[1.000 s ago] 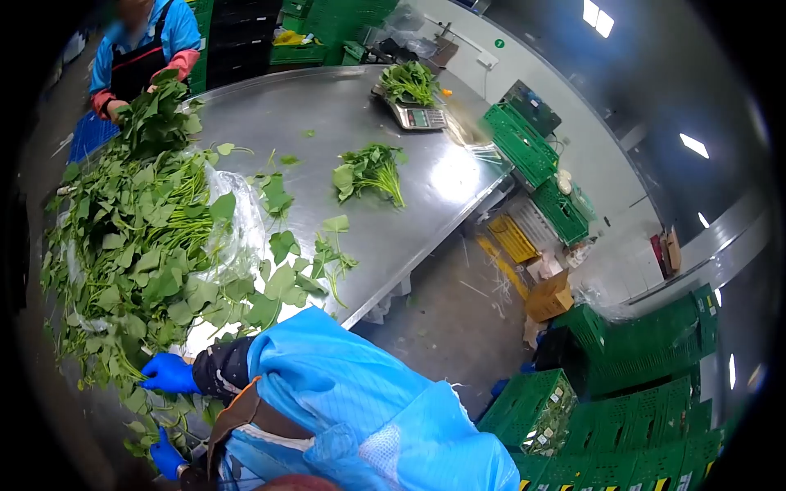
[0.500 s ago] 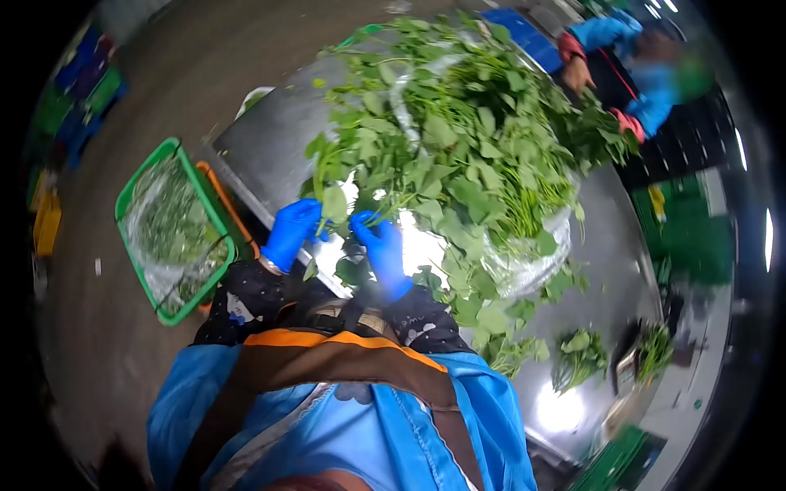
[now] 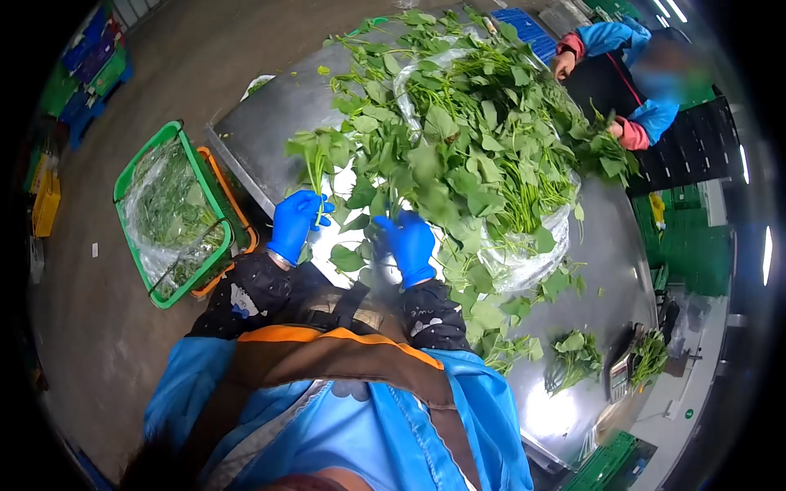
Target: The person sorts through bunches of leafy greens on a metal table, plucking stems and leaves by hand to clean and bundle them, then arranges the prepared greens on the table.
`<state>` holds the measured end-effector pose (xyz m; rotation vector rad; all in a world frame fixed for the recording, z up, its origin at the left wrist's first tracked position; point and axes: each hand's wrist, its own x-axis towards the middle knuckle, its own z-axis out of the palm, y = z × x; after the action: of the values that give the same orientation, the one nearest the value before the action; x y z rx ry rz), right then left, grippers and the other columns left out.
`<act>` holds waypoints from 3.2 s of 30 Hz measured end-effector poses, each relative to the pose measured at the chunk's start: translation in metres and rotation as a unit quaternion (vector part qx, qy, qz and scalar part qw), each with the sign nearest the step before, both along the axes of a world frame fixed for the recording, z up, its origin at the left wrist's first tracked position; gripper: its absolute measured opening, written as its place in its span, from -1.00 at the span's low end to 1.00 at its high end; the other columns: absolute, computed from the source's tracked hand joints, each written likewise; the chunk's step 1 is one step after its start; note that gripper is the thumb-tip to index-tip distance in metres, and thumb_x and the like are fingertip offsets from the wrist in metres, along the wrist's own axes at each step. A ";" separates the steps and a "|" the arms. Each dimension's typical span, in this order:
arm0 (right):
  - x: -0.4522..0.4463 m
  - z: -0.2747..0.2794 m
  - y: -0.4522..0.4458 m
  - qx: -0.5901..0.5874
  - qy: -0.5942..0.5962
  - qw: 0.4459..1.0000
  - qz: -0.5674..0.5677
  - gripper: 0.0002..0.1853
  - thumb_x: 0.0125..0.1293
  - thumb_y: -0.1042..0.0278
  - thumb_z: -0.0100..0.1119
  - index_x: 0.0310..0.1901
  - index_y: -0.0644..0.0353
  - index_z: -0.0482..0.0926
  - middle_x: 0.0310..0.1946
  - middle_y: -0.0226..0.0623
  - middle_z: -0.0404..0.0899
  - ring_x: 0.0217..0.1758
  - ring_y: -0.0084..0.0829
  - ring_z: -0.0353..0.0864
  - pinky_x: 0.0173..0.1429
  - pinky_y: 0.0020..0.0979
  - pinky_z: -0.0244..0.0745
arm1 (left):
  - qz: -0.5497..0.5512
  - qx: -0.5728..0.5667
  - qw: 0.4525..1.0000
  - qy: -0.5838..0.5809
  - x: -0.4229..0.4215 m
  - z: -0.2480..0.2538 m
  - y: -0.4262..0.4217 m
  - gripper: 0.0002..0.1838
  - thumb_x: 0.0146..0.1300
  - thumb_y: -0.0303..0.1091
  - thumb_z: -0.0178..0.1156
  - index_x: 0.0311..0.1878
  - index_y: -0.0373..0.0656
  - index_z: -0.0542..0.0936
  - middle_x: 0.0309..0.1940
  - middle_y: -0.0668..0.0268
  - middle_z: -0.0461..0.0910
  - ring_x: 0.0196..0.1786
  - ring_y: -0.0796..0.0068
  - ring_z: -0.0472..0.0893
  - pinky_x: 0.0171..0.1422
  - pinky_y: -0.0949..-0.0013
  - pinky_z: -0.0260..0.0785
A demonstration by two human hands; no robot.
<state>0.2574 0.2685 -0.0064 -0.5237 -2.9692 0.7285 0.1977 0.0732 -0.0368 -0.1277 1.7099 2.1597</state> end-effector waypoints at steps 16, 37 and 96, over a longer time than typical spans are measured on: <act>0.067 0.003 0.008 -0.556 0.044 0.830 0.027 -0.81 0.08 0.39 0.21 -0.29 0.31 0.59 -0.47 -0.33 0.59 -0.45 -0.61 0.52 -0.35 -0.58 0.42 | -0.127 -0.081 0.988 0.028 0.064 0.032 0.065 -0.88 0.05 -0.47 0.22 -0.34 -0.28 0.53 -0.49 0.35 0.52 -0.46 0.67 0.47 -0.39 0.62 0.30; 0.520 -0.023 0.416 0.117 -0.006 0.866 -0.486 -0.71 0.12 0.17 0.13 -0.37 0.29 0.49 -0.44 -0.04 0.51 -0.38 -0.14 0.49 -0.24 -0.26 0.37 | -0.075 -0.341 0.900 0.259 0.047 -0.072 0.056 -0.60 0.06 -0.43 0.19 0.02 -0.19 0.45 -0.08 0.26 0.50 -0.08 0.38 0.46 0.04 0.37 0.28; 0.043 0.047 0.317 0.029 -0.034 0.995 -0.090 -0.08 -0.17 0.19 0.19 0.26 0.28 -0.01 -0.20 0.10 0.51 -0.15 -0.03 0.53 -0.09 -0.24 0.43 | 0.102 -0.554 0.742 0.363 0.041 -0.072 0.068 -0.83 0.06 -0.28 0.15 -0.30 -0.13 0.55 -0.33 0.21 0.53 -0.22 0.17 0.48 -0.12 0.22 0.31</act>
<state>0.3005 0.5855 0.0404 -0.8137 -2.9420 0.6175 0.2385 0.1410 -0.1086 0.2770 3.3649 0.9625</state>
